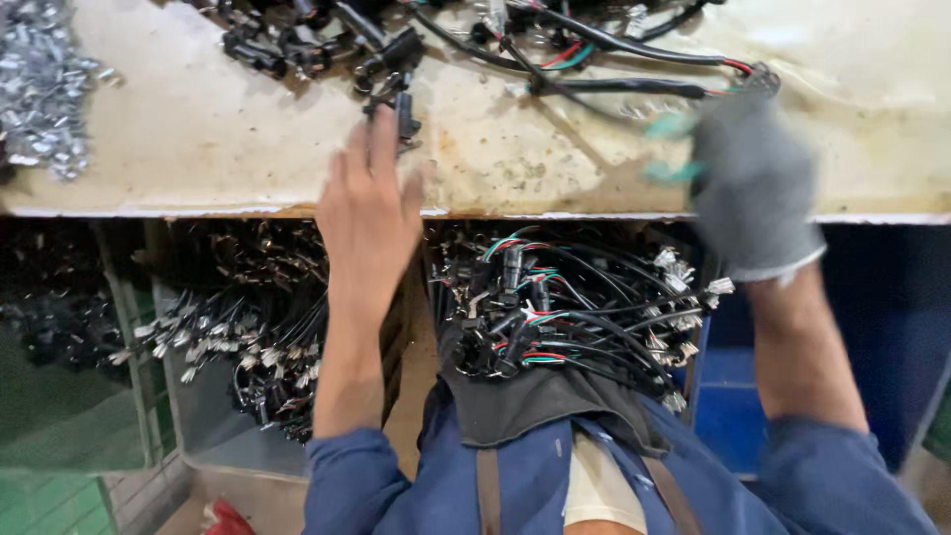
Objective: The person sits at a factory workbench processing wire harnesses. They pick up cables with connectors, use pliers to cut and strip insulation from the wire ends, separate the colored inner wires, and place finished harnesses and connectors into bins below the bench.
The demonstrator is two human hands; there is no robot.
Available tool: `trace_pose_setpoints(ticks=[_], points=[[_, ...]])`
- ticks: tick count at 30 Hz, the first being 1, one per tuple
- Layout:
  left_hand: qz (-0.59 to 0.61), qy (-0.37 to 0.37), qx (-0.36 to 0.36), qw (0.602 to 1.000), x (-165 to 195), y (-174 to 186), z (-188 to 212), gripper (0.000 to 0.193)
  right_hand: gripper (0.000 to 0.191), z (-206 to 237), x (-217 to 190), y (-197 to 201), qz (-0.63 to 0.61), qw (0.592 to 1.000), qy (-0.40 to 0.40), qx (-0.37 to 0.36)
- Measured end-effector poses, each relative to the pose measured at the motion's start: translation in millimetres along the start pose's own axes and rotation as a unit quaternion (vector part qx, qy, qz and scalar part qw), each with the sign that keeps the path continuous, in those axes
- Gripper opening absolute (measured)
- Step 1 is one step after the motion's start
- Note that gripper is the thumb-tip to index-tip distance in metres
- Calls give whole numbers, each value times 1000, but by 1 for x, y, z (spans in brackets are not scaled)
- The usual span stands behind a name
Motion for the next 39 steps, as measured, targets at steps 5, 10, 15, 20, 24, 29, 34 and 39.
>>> trace_pose_setpoints(ticks=[5,10,15,20,24,29,34,39], points=[[12,101,-28,994,-45,-43,-25,52,40,34,-3,-34,-150,976,-59,-146],[-32,40,34,998,-38,-54,-23,53,26,38,32,-43,-17,980,-80,-181],[-87,36,52,994,-34,-67,-29,35,24,48,0,-35,53,995,-82,-35],[6,12,80,997,-30,-68,-29,31,38,74,-12,-65,12,989,-101,-104],[282,-54,145,947,-18,-43,-16,30,34,68,10,-63,-35,992,-61,-103],[833,-88,-38,545,42,-61,6,34,18,55,41,-50,-181,970,-137,-83],[757,-39,-208,618,88,-75,34,48,19,50,-3,-56,30,989,-32,-142],[727,-35,-267,632,88,-61,48,40,22,31,-14,-38,-164,983,-54,-63]])
Point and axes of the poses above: each hand's wrist, its own z-axis away from the middle knuckle, its own y-axis out of the back of the hand, x = y × z, the point moved 8 cm from there along -z, towards the middle knuckle, and after that the axes turned 5 degrees about -x, right-handed, at the moved point
